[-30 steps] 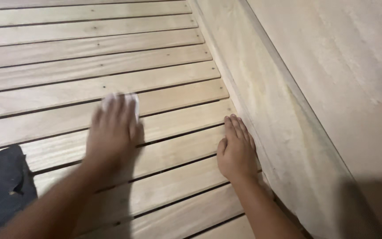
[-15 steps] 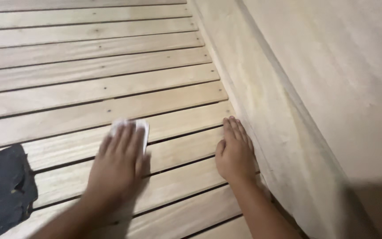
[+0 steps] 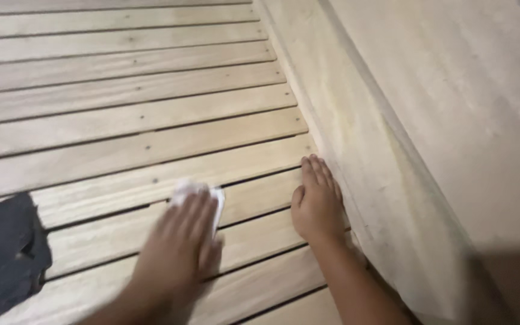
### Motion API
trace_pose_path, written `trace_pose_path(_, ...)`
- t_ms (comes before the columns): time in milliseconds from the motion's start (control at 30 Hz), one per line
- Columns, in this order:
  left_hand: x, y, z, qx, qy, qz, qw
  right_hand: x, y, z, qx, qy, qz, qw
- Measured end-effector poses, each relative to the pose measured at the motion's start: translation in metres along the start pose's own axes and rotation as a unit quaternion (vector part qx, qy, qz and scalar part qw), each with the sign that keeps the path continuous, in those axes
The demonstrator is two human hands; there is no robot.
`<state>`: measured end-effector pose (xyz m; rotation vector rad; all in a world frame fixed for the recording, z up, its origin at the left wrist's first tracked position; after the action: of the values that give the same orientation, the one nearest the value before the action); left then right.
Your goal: The person sands the slatted surface of a wooden furniture panel, rubbing a sheet of sandpaper by hand across the slats and frame. They periodically refold the sandpaper to expose a fresh surface and continue sanding different sections, including the edges and corners of the panel.
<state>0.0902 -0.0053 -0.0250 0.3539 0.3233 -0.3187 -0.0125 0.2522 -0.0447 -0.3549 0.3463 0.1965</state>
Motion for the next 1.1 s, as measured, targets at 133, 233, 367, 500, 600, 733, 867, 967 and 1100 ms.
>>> trace_pose_path(133, -0.023, -0.004, -0.019, -0.032, 0.024, -0.023, 0.999, 0.000, 0.001, -0.001, 0.006, -0.014, -0.015, 1.000)
trace_pose_path(233, -0.099, -0.036, -0.053, -0.092, 0.018, -0.002, 0.996, 0.000, 0.002, -0.001, 0.003, -0.008, -0.009, 1.000)
trace_pose_path(367, -0.196, -0.051, -0.070, -0.064, 0.040, 0.037, 0.997, -0.001, 0.002, -0.001, 0.003, -0.006, 0.000, 1.000)
trace_pose_path(500, -0.161, -0.021, -0.064, -0.123, 0.016, -0.009, 0.992, -0.002, 0.002, 0.000, -0.006, -0.012, -0.001, 1.000)
trace_pose_path(600, -0.072, 0.012, -0.050, -0.041, -0.055, -0.049, 0.996, -0.002, 0.002, 0.001, -0.011, -0.002, 0.006, 1.000)
trace_pose_path(733, -0.073, 0.014, -0.042, 0.005, -0.060, -0.086, 0.994, -0.001, 0.002, 0.003, -0.011, 0.006, 0.020, 1.000)
trace_pose_path(867, -0.170, -0.001, -0.050, -0.062, -0.074, -0.043, 0.994, 0.001, 0.002, 0.002, -0.013, 0.010, 0.014, 1.000)
trace_pose_path(967, -0.245, 0.006, -0.067, -0.051, -0.124, 0.049, 0.990, 0.000, 0.004, 0.001, -0.008, 0.009, 0.014, 1.000)
trace_pose_path(1100, -0.286, 0.017, -0.077, -0.048, -0.096, 0.100, 0.989, -0.002, 0.007, 0.001, -0.007, 0.001, 0.008, 1.000)
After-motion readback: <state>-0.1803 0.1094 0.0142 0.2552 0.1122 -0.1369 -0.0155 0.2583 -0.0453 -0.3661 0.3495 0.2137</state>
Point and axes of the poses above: each hand's wrist, its own x-axis away from the middle knuckle, its own z-axis out of the back of the hand, y = z × x, the point moved 1 cm from there along -x, towards the middle knuckle, and after that the axes turned 3 degrees about y, right-handed, at the moved point
